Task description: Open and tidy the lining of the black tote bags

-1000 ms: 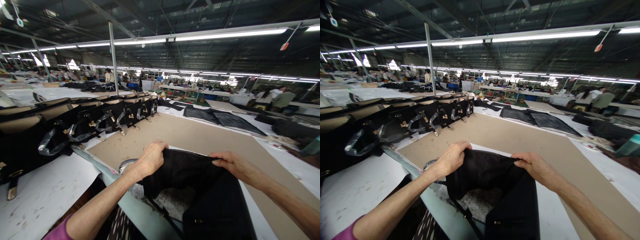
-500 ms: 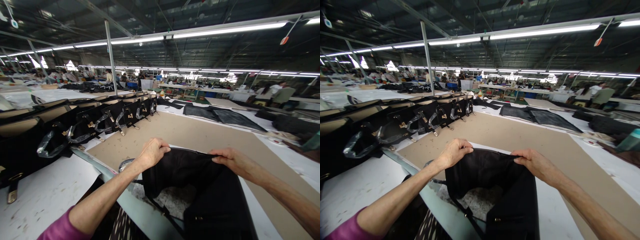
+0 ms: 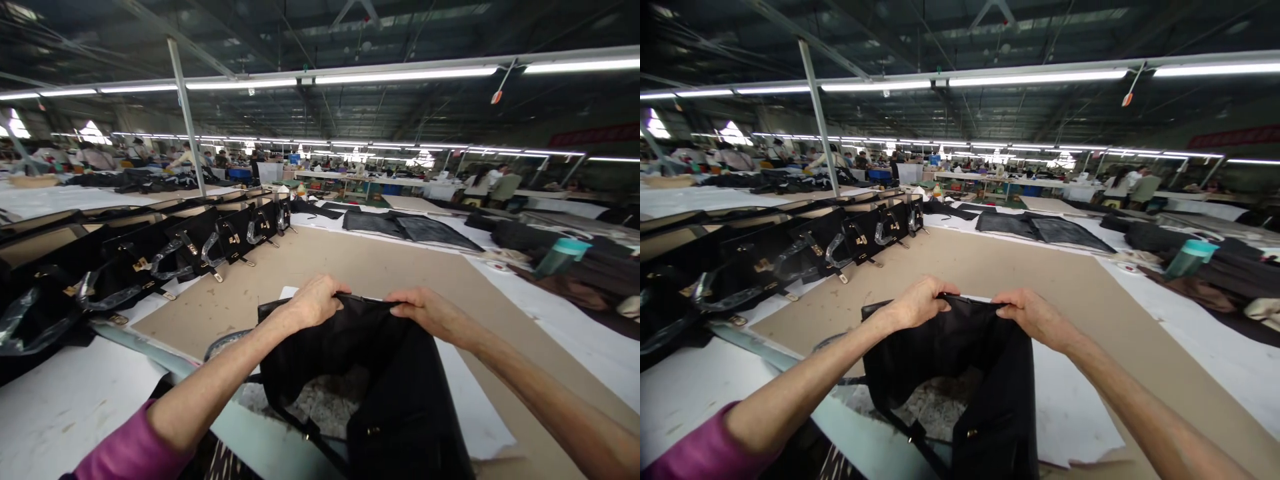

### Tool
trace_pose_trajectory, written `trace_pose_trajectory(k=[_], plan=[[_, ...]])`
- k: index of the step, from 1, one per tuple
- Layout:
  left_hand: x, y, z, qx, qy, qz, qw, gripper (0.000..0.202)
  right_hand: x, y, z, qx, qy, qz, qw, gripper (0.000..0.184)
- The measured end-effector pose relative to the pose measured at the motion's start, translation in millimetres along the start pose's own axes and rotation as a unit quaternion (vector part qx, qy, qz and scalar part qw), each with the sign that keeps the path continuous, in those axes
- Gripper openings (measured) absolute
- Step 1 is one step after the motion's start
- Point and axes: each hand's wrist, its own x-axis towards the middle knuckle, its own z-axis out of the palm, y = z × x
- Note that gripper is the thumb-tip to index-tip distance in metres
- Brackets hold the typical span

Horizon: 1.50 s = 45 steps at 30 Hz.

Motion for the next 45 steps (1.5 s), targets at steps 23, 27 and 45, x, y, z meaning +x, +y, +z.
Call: trace_pose_trajectory(k=[23,27,45], plan=[[2,23,13.3,0.178,0.038,-0.011,0.983,0.023,11,-40,15,-0.307,0.064,-0.022,0.949,0.027],[3,21,13.0,0.177,0.038,0.004,0.983,0.025,10,-39,15,-0.331,0.07,-0.03,0.941,0.03],[18,24,18.5,0.213,0.031,0.019,0.976,0.029,-3,-17,-2,-0.15,0.016,0.022,0.988,0.025]])
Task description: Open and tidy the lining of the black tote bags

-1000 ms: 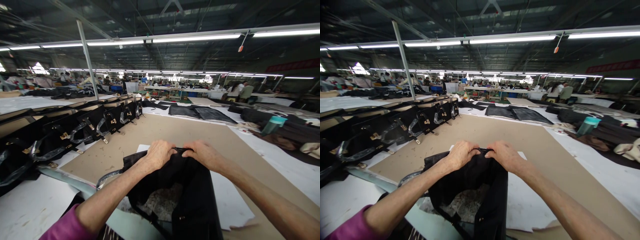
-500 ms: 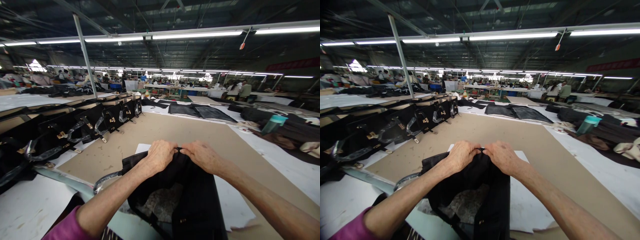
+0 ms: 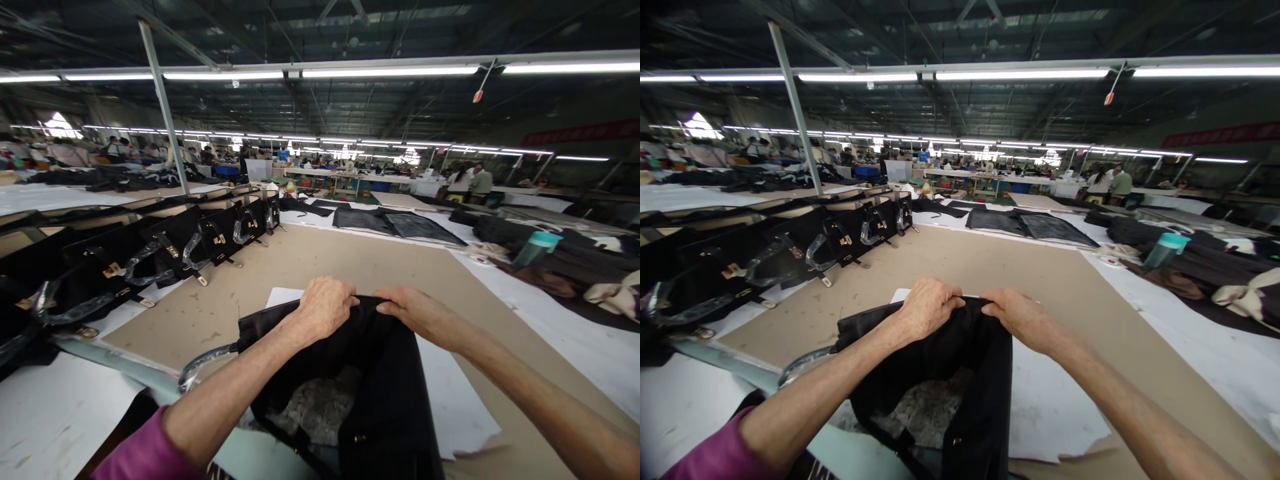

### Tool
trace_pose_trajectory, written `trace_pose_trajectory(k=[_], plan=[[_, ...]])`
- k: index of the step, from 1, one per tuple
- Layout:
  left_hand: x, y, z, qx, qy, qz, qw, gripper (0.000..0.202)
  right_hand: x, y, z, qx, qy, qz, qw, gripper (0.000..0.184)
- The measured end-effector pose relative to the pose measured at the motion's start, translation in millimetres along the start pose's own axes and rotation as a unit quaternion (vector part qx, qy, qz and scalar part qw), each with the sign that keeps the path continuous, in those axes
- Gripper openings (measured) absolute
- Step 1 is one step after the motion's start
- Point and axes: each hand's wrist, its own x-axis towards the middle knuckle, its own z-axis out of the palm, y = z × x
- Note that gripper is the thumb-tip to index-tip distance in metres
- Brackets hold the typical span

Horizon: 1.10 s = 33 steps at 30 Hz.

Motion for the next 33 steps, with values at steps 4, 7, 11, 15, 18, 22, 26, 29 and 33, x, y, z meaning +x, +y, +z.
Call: trace_pose_trajectory(k=[4,7,11,15,18,22,26,29,33], plan=[[-2,1,2.7,0.012,0.01,0.015,1.0,0.03,0,4,8,0.001,0.017,0.024,1.0,0.029],[-2,0,2.8,0.009,0.014,0.025,1.0,0.029,1,3,9,-0.013,0.034,0.026,0.999,0.03],[-5,0,-0.7,-0.008,0.007,0.011,1.0,0.028,1,-9,4,-0.056,0.016,0.034,0.998,0.029],[-14,4,-6.8,-0.038,-0.01,0.021,0.999,0.025,7,-31,6,-0.099,0.05,0.003,0.994,0.019],[-31,-1,-18.6,-0.019,-0.009,0.024,1.0,0.028,15,-43,16,-0.1,0.062,-0.027,0.993,0.02],[-77,-30,-43.0,0.019,0.024,-0.092,0.995,0.029,23,-47,24,-0.087,0.064,-0.044,0.993,0.022],[-120,-70,-49.9,-0.131,0.029,-0.165,0.977,0.025,31,-59,21,-0.066,0.058,-0.035,0.996,0.022],[-130,-84,-39.8,-0.297,0.018,-0.179,0.938,0.029,40,-80,19,-0.025,0.024,-0.075,0.997,0.027],[-125,-85,-27.1,-0.449,0.024,-0.222,0.865,0.025,53,-108,19,0.016,-0.023,-0.126,0.992,0.032]])
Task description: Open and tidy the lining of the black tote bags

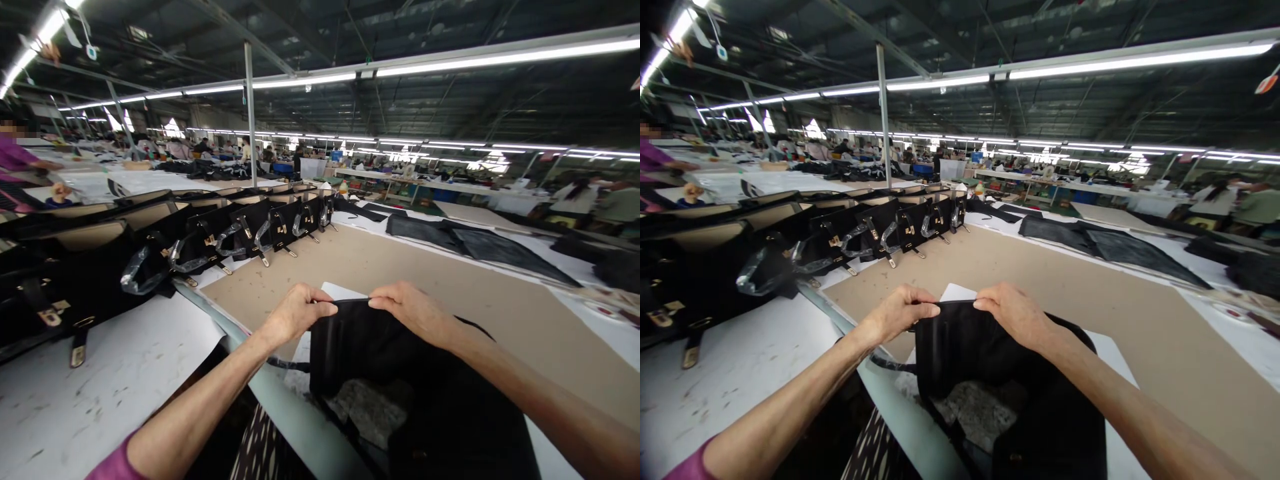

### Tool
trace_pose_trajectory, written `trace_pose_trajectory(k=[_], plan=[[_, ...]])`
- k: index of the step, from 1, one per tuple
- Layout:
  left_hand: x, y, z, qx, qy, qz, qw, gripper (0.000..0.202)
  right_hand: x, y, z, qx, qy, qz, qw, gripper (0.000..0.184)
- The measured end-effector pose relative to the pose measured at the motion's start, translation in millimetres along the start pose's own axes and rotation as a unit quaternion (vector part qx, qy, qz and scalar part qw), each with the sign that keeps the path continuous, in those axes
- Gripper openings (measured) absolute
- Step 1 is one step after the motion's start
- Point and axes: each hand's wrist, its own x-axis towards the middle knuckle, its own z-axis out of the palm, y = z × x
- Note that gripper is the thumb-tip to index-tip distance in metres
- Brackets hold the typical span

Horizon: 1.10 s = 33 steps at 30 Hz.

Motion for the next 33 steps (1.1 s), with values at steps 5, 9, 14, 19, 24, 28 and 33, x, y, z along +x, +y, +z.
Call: trace_pose_trajectory(k=[5,9,14,19,24,28,33], plan=[[6,-6,0.1,-0.145,-0.011,-0.062,0.987,0.029,14,-17,5,0.047,-0.044,-0.033,0.997,0.031],[5,-9,-0.6,-0.181,-0.022,-0.067,0.981,0.031,21,-24,8,0.081,-0.093,-0.036,0.992,0.03],[0,-2,1.7,-0.189,-0.019,-0.095,0.977,0.032,28,-24,5,0.108,-0.167,-0.016,0.98,0.026],[-1,1,6.7,-0.178,0.015,-0.094,0.979,0.024,24,-32,8,0.051,-0.12,-0.027,0.991,0.027],[1,1,9.9,-0.109,0.041,-0.044,0.992,0.017,16,-38,10,-0.006,-0.045,-0.057,0.997,0.033],[-3,4,7.8,-0.066,0.035,-0.008,0.997,0.019,10,-12,-1,-0.021,-0.063,-0.052,0.996,0.033],[-2,1,9.0,-0.022,0.014,0.036,0.999,0.024,-3,15,-9,-0.034,-0.057,-0.008,0.998,0.034]])
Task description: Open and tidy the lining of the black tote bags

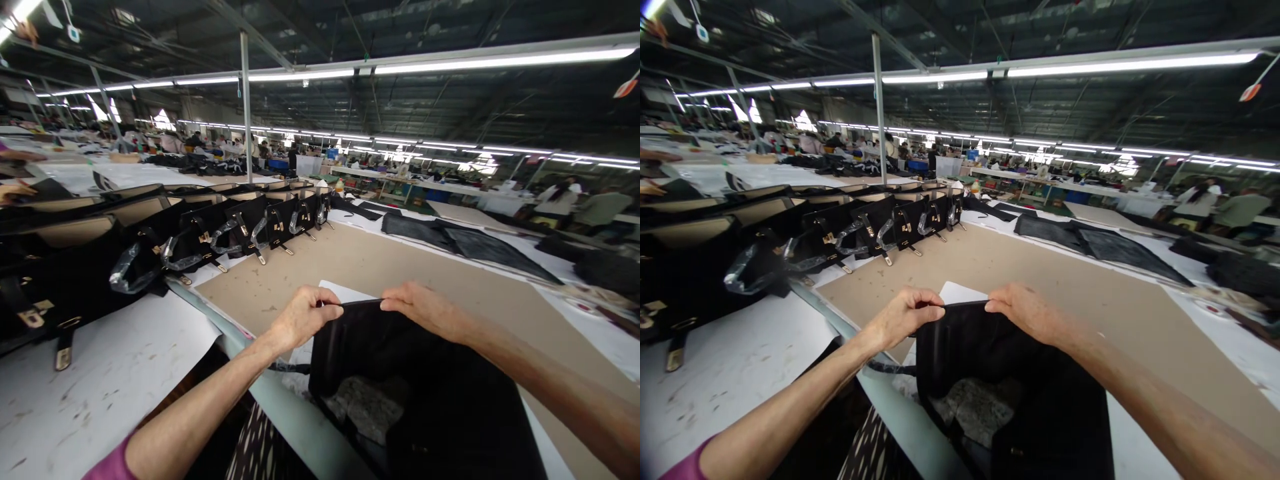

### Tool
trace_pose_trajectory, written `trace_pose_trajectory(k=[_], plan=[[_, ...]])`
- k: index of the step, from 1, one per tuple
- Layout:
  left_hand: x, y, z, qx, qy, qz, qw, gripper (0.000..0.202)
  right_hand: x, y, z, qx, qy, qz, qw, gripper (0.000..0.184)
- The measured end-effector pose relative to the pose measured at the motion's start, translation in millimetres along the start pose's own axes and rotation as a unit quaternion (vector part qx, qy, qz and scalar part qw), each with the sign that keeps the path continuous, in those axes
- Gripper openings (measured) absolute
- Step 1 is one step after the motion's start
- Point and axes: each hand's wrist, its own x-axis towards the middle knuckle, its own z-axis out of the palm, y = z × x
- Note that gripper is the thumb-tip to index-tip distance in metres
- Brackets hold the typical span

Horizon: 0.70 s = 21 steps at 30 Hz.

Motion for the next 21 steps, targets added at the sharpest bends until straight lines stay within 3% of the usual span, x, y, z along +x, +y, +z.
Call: trace_pose_trajectory(k=[5,9,12,15,21], plan=[[5,2,10.4,0.086,0.0,0.036,0.996,0.03,-4,-1,6,-0.006,0.034,-0.001,0.999,0.035],[4,6,13.3,0.108,0.018,0.043,0.993,0.027,-6,5,3,0.024,0.009,-0.01,1.0,0.035],[0,7,13.4,0.116,0.028,0.068,0.991,0.027,-7,3,-2,0.016,-0.019,0.0,1.0,0.025],[-1,8,18.7,0.124,0.017,0.093,0.988,0.026,-4,-14,-3,-0.01,-0.035,-0.026,0.999,0.009],[-20,32,28.7,0.09,0.025,0.14,0.986,0.019,2,-48,9,-0.096,-0.066,-0.03,0.993,0.014]])
